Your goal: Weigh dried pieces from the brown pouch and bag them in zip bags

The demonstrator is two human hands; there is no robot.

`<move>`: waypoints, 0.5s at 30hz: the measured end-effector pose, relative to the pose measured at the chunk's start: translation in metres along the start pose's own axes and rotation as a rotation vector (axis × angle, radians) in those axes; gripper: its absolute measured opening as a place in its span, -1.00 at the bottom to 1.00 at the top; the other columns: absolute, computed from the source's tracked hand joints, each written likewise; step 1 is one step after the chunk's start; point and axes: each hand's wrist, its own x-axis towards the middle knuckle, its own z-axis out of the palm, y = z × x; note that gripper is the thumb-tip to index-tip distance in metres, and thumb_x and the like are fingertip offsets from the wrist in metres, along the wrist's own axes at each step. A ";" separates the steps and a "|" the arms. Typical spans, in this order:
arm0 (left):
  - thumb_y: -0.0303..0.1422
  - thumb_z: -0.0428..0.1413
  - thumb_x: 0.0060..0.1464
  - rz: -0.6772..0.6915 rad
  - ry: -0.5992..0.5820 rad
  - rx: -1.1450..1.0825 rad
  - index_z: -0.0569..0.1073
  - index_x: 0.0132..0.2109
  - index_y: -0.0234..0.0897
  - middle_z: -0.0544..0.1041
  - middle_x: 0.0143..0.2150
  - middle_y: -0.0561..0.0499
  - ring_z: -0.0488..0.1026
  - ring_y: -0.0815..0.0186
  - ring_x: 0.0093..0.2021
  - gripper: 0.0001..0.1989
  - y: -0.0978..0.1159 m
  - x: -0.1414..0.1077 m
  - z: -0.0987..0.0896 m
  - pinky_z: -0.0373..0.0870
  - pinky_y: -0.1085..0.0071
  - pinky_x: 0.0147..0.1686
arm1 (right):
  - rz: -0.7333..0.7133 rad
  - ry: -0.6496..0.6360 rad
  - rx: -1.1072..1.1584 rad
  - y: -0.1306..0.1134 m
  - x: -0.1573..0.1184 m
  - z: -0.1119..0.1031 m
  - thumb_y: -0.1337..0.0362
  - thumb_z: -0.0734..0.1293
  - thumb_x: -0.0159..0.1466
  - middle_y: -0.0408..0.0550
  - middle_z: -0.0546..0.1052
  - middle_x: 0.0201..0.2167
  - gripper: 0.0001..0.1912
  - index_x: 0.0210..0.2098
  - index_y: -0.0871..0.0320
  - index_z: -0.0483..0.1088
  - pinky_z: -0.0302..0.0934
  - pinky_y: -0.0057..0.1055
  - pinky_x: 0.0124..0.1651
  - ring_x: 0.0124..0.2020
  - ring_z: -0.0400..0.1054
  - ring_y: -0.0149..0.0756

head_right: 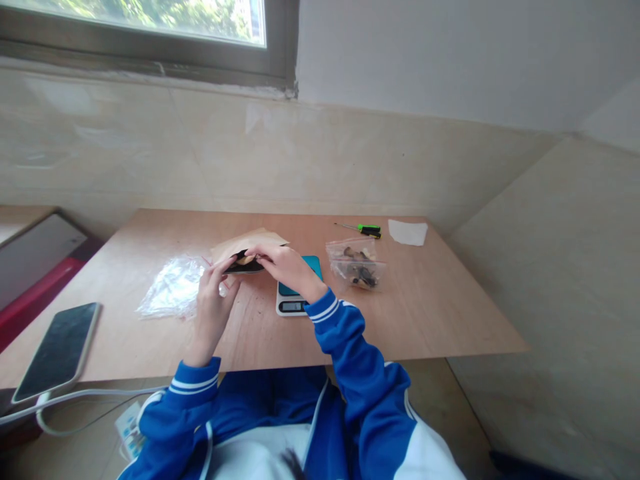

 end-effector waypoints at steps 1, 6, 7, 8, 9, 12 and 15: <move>-0.38 0.03 0.29 -0.001 0.002 0.002 0.36 0.22 -0.22 0.47 0.08 -0.15 0.40 0.14 0.13 -0.63 0.000 0.000 0.000 0.38 0.11 0.16 | 0.017 0.050 0.006 0.000 -0.007 -0.004 0.44 0.25 0.34 -0.07 0.61 -0.07 -0.74 -0.05 0.12 0.49 0.33 -0.35 0.05 -0.04 0.50 -0.27; -0.38 0.03 0.28 -0.020 0.008 -0.021 0.35 0.22 -0.20 0.45 0.10 -0.15 0.39 0.14 0.14 -0.62 -0.002 -0.001 0.002 0.41 0.12 0.15 | 0.095 0.227 0.064 0.003 -0.045 -0.021 0.38 0.33 0.30 -0.07 0.62 -0.08 -0.78 -0.06 0.12 0.49 0.38 -0.37 0.00 -0.07 0.52 -0.29; -0.38 0.03 0.28 -0.024 0.007 -0.026 0.36 0.22 -0.20 0.45 0.10 -0.15 0.39 0.14 0.14 -0.61 -0.002 -0.001 0.002 0.42 0.12 0.14 | 0.109 0.248 0.069 0.006 -0.052 -0.022 0.37 0.34 0.30 -0.06 0.62 -0.09 -0.80 -0.08 0.11 0.50 0.38 -0.37 0.00 -0.06 0.52 -0.28; -0.39 0.03 0.28 -0.026 0.005 -0.029 0.36 0.22 -0.20 0.45 0.10 -0.15 0.39 0.13 0.14 -0.62 -0.002 -0.001 0.002 0.43 0.11 0.12 | 0.125 0.259 0.064 0.011 -0.058 -0.021 0.36 0.35 0.30 -0.06 0.62 -0.11 -0.82 -0.11 0.11 0.51 0.38 -0.35 0.00 -0.06 0.51 -0.27; -0.39 0.03 0.28 -0.028 0.002 -0.029 0.36 0.22 -0.20 0.45 0.10 -0.15 0.39 0.13 0.14 -0.62 -0.003 -0.001 0.002 0.44 0.11 0.11 | 0.141 0.259 0.047 0.016 -0.064 -0.018 0.37 0.36 0.30 -0.06 0.63 -0.13 -0.83 -0.14 0.10 0.53 0.38 -0.34 0.00 -0.07 0.51 -0.26; -0.40 0.03 0.27 -0.026 -0.002 -0.028 0.36 0.21 -0.21 0.45 0.09 -0.16 0.39 0.12 0.13 -0.62 -0.004 -0.001 0.003 0.45 0.07 0.10 | 0.199 0.244 -0.065 0.038 -0.075 -0.003 0.44 0.35 0.28 -0.06 0.63 -0.20 -0.82 -0.22 0.08 0.56 0.40 -0.31 -0.03 -0.11 0.50 -0.25; -0.41 0.04 0.26 -0.015 -0.002 -0.024 0.36 0.21 -0.21 0.45 0.08 -0.16 0.39 0.12 0.13 -0.62 -0.005 0.000 0.002 0.44 0.06 0.11 | 0.260 0.247 -0.245 0.061 -0.077 0.016 0.47 0.32 0.30 0.00 0.60 -0.22 -0.79 -0.19 0.10 0.57 0.40 -0.27 -0.01 -0.12 0.49 -0.22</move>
